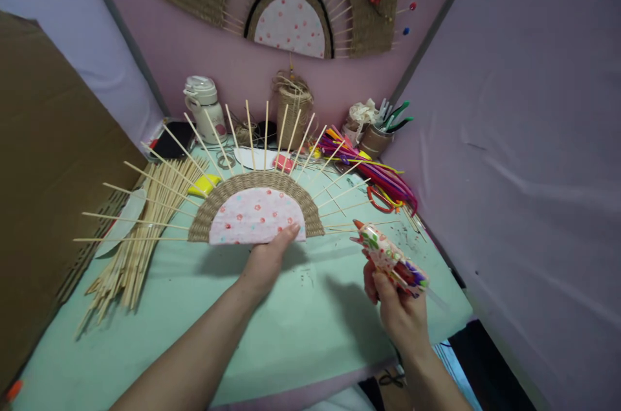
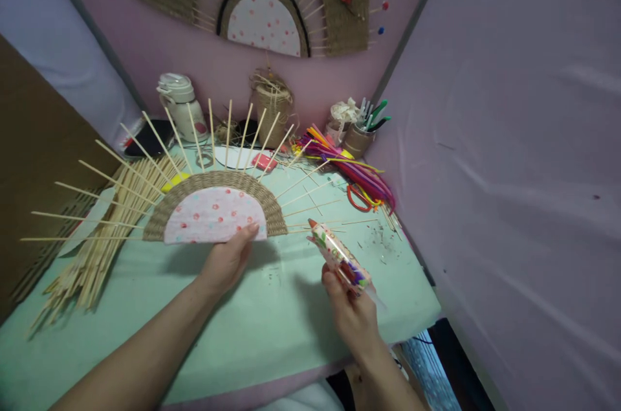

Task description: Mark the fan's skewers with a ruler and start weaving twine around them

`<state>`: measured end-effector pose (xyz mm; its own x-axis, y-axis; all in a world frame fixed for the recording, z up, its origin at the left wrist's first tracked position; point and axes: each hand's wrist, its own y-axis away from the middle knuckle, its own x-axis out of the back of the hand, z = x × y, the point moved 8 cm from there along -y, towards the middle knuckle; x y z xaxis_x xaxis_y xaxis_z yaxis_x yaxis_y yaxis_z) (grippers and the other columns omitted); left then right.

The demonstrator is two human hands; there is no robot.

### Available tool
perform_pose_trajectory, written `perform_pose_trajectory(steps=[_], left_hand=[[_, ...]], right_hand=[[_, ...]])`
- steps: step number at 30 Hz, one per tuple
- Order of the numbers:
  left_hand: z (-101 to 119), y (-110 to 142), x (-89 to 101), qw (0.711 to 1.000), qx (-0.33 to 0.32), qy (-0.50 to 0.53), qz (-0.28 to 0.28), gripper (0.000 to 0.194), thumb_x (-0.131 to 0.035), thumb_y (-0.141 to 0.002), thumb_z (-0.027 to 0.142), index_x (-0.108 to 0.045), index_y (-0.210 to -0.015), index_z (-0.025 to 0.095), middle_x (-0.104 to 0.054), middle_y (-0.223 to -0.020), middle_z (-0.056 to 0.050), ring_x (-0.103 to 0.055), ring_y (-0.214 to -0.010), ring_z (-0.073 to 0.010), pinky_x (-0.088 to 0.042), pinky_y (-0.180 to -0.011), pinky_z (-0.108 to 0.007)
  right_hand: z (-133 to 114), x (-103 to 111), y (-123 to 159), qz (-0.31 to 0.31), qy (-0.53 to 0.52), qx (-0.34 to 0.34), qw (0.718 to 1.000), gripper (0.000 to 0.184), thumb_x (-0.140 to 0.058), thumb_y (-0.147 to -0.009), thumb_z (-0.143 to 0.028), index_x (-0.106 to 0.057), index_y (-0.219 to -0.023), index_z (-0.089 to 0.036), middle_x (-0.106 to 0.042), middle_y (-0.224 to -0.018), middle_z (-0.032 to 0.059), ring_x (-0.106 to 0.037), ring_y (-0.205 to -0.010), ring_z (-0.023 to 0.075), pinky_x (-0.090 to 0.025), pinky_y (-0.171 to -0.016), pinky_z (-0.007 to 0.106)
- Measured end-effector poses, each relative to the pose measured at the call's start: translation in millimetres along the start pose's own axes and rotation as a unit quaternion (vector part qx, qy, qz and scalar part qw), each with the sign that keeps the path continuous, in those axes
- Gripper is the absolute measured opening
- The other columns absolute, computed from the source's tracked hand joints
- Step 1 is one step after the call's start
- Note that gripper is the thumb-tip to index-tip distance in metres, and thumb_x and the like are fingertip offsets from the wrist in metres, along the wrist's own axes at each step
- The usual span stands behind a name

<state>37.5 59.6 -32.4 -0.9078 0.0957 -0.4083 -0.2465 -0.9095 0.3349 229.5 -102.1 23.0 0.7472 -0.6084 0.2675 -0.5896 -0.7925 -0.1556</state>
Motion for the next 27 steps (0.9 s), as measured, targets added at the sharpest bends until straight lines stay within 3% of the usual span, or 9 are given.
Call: perform_pose_trajectory(steps=[4,7,10,13,18,22,24,25,27], left_hand=[[5,-2,1.4,1.0,-0.021,0.013,0.019,0.034,-0.083,-0.058,0.034,-0.072,-0.086,0.019,-0.074,-0.093,-0.006,-0.063,-0.108,-0.0246,-0.04,-0.105,-0.038],[10,-3,1.0,0.999,-0.034,0.021,0.029,0.031,-0.083,-0.059,0.033,-0.071,-0.084,0.019,-0.073,-0.09,-0.005,-0.063,-0.105,-0.0227,-0.04,-0.105,-0.036],[15,-1,-0.8,0.998,-0.032,0.029,0.036,0.027,-0.083,-0.059,0.03,-0.071,-0.08,0.019,-0.073,-0.088,-0.003,-0.062,-0.103,-0.0208,-0.04,-0.104,-0.034],[18,2,-4.9,0.998,-0.023,0.052,0.032,0.024,-0.083,-0.058,0.026,-0.07,-0.077,0.02,-0.072,-0.087,0.0,-0.062,-0.099,-0.0175,-0.041,-0.101,-0.03],[18,3,-10.1,0.995,-0.01,0.093,0.015,0.023,-0.084,-0.058,0.025,-0.069,-0.074,0.019,-0.069,-0.078,0.003,-0.062,-0.085,-0.0135,-0.044,-0.094,-0.027],[21,2,-12.1,0.992,-0.024,0.127,-0.002,0.023,-0.082,-0.06,0.025,-0.069,-0.078,0.019,-0.069,-0.082,0.002,-0.062,-0.084,-0.0127,-0.044,-0.093,-0.028],[21,2,-12.5,0.991,-0.023,0.131,-0.004,0.023,-0.082,-0.061,0.026,-0.069,-0.08,0.019,-0.07,-0.084,0.001,-0.063,-0.087,-0.0136,-0.043,-0.094,-0.029],[21,2,-12.8,0.991,-0.022,0.132,-0.005,0.024,-0.082,-0.061,0.027,-0.07,-0.08,0.019,-0.07,-0.085,0.001,-0.063,-0.088,-0.0139,-0.043,-0.094,-0.03],[22,3,-14.1,0.99,-0.023,0.138,-0.011,0.027,-0.082,-0.061,0.028,-0.07,-0.083,0.018,-0.071,-0.086,0.0,-0.063,-0.089,-0.0136,-0.043,-0.095,-0.029]], right_hand=[[1,28,-3,0.037,0.101,0.026,0.994,0.03,-0.054,-0.085,-0.046,-0.065,-0.087,-0.018,-0.057,-0.065,0.0017,-0.05,-0.057,0.0161,-0.042,-0.055,0.029],[8,54,-9,0.048,0.209,0.05,0.975,0.036,-0.05,-0.087,-0.043,-0.059,-0.111,-0.018,-0.065,-0.089,0.0072,-0.06,-0.077,0.0213,-0.048,-0.068,0.032],[26,82,-17,0.067,0.351,0.046,0.933,0.046,-0.042,-0.089,-0.037,-0.048,-0.131,-0.017,-0.062,-0.114,0.0138,-0.059,-0.1,0.0267,-0.048,-0.083,0.039],[50,101,-25,0.074,0.472,0.028,0.878,0.05,-0.038,-0.091,-0.034,-0.044,-0.134,-0.011,-0.062,-0.108,0.0183,-0.058,-0.099,0.0305,-0.047,-0.085,0.045],[72,99,-36,0.057,0.557,0.035,0.828,0.049,-0.036,-0.093,-0.032,-0.047,-0.132,-0.004,-0.062,-0.097,0.0203,-0.057,-0.09,0.0313,-0.046,-0.083,0.045],[63,93,-37,0.087,0.586,0.017,0.805,0.046,-0.043,-0.089,-0.03,-0.054,-0.128,-0.007,-0.06,-0.105,0.0235,-0.055,-0.092,0.0346,-0.043,-0.079,0.049],[42,94,-32,0.15,0.567,0.016,0.81,0.047,-0.051,-0.084,-0.032,-0.056,-0.126,-0.012,-0.056,-0.116,0.0238,-0.053,-0.1,0.0377,-0.041,-0.08,0.052],[29,92,-29,0.18,0.536,0.027,0.824,0.046,-0.054,-0.082,-0.033,-0.057,-0.123,-0.013,-0.056,-0.117,0.0223,-0.053,-0.101,0.0374,-0.041,-0.081,0.052],[1,77,-22,0.212,0.411,0.07,0.884,0.032,-0.056,-0.08,-0.034,-0.064,-0.106,-0.016,-0.061,-0.104,0.0158,-0.056,-0.096,0.0312,-0.041,-0.085,0.048]])
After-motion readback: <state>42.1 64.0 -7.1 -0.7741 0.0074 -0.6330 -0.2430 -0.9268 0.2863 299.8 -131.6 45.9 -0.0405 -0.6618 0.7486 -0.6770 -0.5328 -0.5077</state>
